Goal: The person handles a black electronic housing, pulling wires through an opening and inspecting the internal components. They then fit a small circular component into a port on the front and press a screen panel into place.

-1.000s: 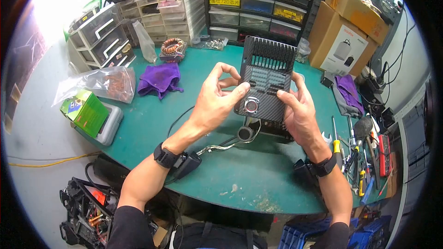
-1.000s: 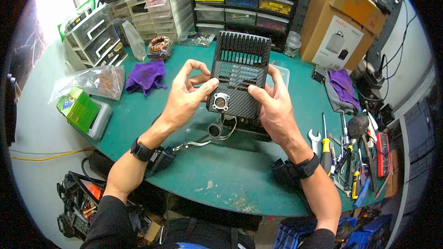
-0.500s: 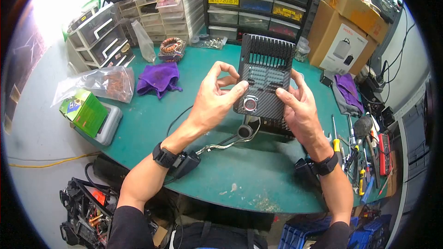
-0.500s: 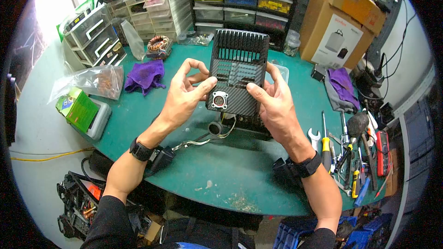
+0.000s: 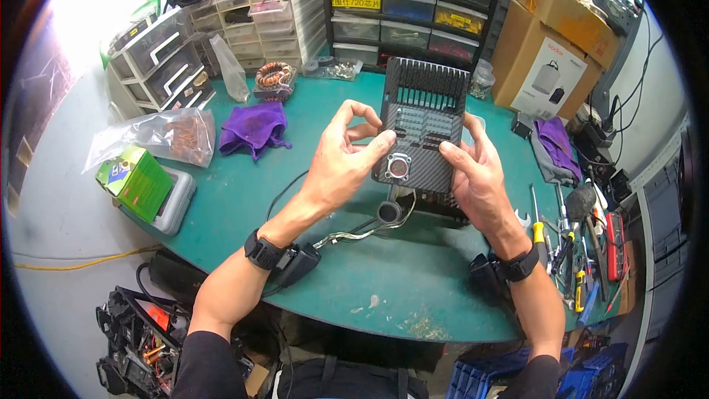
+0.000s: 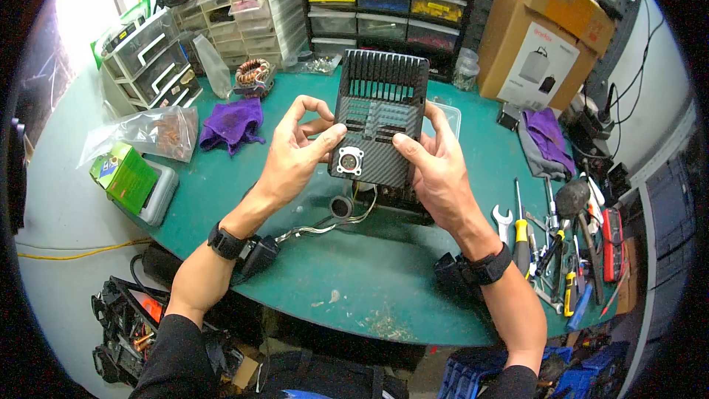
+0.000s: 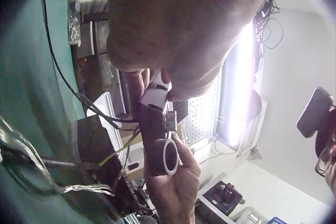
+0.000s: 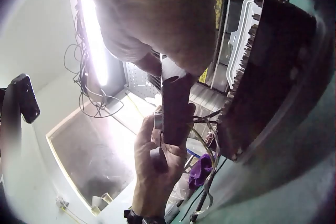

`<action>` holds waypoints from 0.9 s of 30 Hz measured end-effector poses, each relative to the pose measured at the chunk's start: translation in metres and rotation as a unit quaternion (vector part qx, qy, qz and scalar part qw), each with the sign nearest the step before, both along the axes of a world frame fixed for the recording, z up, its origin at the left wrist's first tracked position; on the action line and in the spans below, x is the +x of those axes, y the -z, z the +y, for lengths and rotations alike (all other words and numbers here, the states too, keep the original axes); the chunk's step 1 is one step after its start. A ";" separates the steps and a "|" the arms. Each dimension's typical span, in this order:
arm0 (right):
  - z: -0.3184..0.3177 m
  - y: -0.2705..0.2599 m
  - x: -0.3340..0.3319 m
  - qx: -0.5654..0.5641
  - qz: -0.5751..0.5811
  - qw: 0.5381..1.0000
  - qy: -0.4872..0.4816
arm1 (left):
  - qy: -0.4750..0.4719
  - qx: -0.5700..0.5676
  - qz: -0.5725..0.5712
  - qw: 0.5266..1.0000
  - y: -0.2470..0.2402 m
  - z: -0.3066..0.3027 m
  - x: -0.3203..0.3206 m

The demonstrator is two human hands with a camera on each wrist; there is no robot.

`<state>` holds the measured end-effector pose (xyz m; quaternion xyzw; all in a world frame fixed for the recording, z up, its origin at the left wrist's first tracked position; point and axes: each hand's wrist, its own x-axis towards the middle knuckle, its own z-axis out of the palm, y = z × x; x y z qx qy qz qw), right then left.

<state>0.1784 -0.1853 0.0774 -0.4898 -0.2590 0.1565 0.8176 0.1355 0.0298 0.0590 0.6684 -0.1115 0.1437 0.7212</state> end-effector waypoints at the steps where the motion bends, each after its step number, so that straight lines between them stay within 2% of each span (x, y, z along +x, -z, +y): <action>1: 0.000 0.001 -0.001 -0.001 0.002 1.000 0.000 | 0.000 -0.001 0.002 1.000 -0.001 -0.002 -0.001; 3: 0.001 0.001 0.000 -0.001 -0.004 1.000 0.009 | -0.007 -0.036 -0.002 0.999 -0.005 -0.005 -0.003; 12: 0.001 -0.001 -0.002 0.004 0.008 1.000 0.001 | -0.002 0.008 0.014 1.000 -0.005 0.000 -0.004; 27: 0.001 -0.003 -0.003 -0.007 -0.001 1.000 0.008 | 0.006 -0.003 0.010 1.000 -0.001 0.001 -0.002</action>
